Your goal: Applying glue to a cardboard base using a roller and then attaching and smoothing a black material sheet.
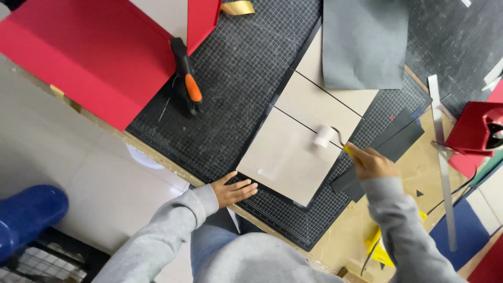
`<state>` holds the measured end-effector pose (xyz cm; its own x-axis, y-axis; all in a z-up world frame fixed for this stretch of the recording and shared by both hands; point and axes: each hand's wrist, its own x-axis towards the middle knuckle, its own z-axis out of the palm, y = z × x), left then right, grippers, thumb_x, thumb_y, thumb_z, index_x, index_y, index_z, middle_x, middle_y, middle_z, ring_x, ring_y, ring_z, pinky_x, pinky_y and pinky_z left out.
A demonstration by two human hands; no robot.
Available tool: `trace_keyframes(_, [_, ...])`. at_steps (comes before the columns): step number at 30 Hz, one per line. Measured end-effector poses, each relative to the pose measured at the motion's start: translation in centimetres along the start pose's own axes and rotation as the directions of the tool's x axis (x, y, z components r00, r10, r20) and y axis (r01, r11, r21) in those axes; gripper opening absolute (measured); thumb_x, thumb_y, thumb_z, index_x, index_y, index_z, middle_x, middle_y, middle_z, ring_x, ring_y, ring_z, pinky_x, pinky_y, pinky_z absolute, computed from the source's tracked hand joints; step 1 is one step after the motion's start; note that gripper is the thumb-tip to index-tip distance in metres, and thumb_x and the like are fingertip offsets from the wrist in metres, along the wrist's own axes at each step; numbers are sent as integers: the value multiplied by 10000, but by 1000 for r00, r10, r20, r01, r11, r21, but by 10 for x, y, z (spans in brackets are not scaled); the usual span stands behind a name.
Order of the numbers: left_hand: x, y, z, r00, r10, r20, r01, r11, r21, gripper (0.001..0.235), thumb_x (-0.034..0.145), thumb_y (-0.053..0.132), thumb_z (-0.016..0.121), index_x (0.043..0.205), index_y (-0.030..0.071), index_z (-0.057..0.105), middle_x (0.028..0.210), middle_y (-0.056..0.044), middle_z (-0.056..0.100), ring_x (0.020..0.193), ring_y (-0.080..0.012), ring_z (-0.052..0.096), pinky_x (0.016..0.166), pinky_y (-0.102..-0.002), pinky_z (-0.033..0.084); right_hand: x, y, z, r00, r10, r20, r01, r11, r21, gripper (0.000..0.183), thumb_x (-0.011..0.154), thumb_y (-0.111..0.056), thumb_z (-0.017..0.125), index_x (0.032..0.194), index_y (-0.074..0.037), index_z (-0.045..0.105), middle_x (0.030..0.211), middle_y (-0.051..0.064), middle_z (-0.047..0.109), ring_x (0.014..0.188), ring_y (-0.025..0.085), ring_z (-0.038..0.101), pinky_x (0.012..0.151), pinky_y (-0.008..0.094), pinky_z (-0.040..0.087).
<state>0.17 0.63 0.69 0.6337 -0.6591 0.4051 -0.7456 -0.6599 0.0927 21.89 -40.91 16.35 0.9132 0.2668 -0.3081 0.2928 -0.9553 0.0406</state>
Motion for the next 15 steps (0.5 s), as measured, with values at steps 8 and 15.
trace_keyframes(8, [3, -1, -9, 999, 17, 48, -17, 1000, -11, 450, 1071, 212, 399, 1521, 230, 412, 1611, 49, 383, 1457, -148, 391, 1225, -521, 304, 60, -114, -38, 993, -31, -111, 29, 999, -18, 271, 974, -441, 619, 1221, -506, 708, 889, -38, 724, 721, 312, 735, 702, 435, 601])
trace_keyframes(15, [1, -2, -5, 997, 32, 71, -30, 999, -28, 460, 1068, 213, 411, 1527, 222, 401, 1615, 54, 378, 1466, -146, 377, 1227, -533, 305, 60, -110, -14, 990, -27, -135, 27, 1000, -8, 261, 991, -451, 630, 1237, -509, 693, 886, -92, 696, 672, 259, 732, 640, 367, 579])
